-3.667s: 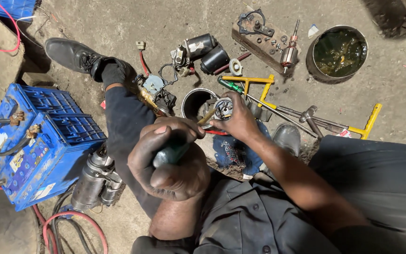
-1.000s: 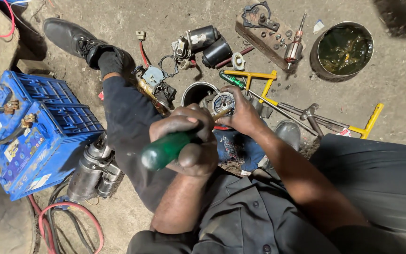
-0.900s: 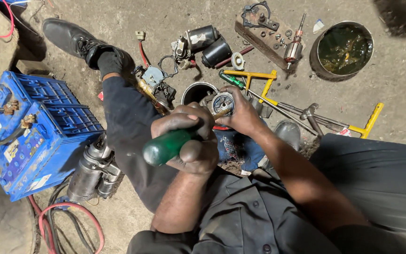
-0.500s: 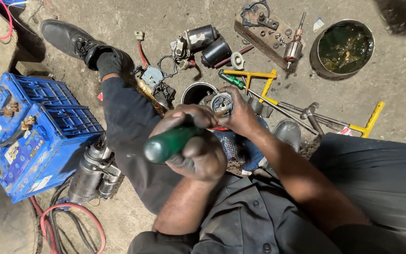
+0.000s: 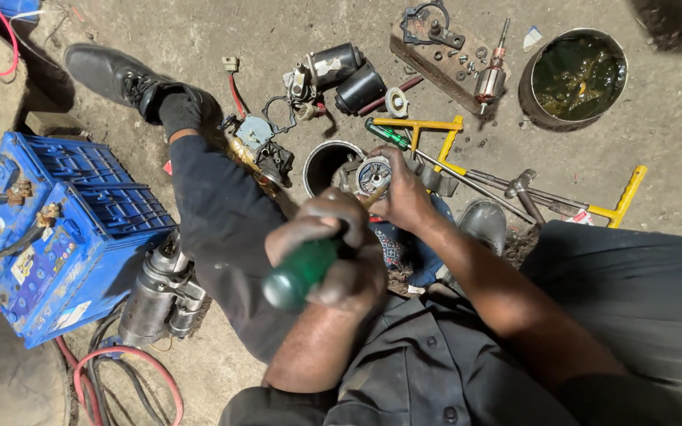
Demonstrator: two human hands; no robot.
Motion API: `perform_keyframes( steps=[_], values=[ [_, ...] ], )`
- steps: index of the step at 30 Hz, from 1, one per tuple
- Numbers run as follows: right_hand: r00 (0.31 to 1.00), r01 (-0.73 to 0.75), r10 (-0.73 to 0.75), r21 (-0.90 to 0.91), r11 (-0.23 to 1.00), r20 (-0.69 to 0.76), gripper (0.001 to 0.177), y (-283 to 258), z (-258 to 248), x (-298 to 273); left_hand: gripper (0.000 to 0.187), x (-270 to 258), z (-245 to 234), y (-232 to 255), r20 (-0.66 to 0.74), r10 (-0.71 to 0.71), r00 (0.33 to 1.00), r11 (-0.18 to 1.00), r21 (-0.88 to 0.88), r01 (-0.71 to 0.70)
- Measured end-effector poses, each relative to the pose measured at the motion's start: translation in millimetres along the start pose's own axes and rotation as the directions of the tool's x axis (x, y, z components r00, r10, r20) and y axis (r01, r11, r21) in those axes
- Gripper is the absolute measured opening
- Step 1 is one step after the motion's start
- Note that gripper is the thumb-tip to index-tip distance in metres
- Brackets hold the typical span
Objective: The person works on a starter motor by hand and with a screwdriver, handling the internal components and the housing. They disassemble the motor, removing and repositioning small metal pieces and wires before reassembling the unit.
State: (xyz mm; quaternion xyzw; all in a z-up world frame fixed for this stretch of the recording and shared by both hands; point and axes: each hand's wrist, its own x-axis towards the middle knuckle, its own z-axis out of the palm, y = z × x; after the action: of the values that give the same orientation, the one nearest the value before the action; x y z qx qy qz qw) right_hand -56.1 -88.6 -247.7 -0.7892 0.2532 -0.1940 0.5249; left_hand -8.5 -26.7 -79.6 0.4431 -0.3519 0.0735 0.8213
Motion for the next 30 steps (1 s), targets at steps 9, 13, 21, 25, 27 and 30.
perform_keyframes(
  steps=[9, 13, 21, 25, 27, 30],
  values=[
    [0.996, 0.080, -0.079, 0.021, 0.997, -0.044, 0.092, 14.3, 4.0, -1.3, 0.059, 2.8, -1.6, 9.8, 0.123, -0.055, 0.991, 0.997, 0.054, 0.048],
    [0.995, -0.088, 0.081, 0.129, 0.988, 0.056, 0.079, 3.2, -8.4, 0.7, 0.067, 23.2, -3.4, 6.1, 0.410, -0.082, 0.909, 0.988, -0.085, 0.127],
    [0.940, -0.316, 0.285, 0.162, 0.935, 0.190, 0.090, 8.5, -13.6, -0.4, 0.070, 36.9, -2.4, -5.3, 0.633, -0.144, 0.761, 0.901, -0.234, 0.366],
    [0.985, -0.151, 0.126, 0.250, 0.956, 0.116, 0.067, 9.7, 0.8, -4.6, 0.047, 43.3, 7.4, 16.1, 0.525, -0.154, 0.837, 0.988, 0.055, 0.148],
    [0.961, -0.254, 0.220, 0.223, 0.941, 0.169, 0.069, 2.2, 1.6, -3.2, 0.042, 47.0, 10.9, 27.0, 0.513, -0.119, 0.850, 0.979, 0.202, 0.016],
    [0.993, -0.100, 0.091, 0.105, 0.990, 0.081, 0.085, -12.7, -5.9, 4.4, 0.045, 51.3, 7.7, 45.7, 0.468, -0.053, 0.882, 0.968, 0.241, -0.070]
  ],
)
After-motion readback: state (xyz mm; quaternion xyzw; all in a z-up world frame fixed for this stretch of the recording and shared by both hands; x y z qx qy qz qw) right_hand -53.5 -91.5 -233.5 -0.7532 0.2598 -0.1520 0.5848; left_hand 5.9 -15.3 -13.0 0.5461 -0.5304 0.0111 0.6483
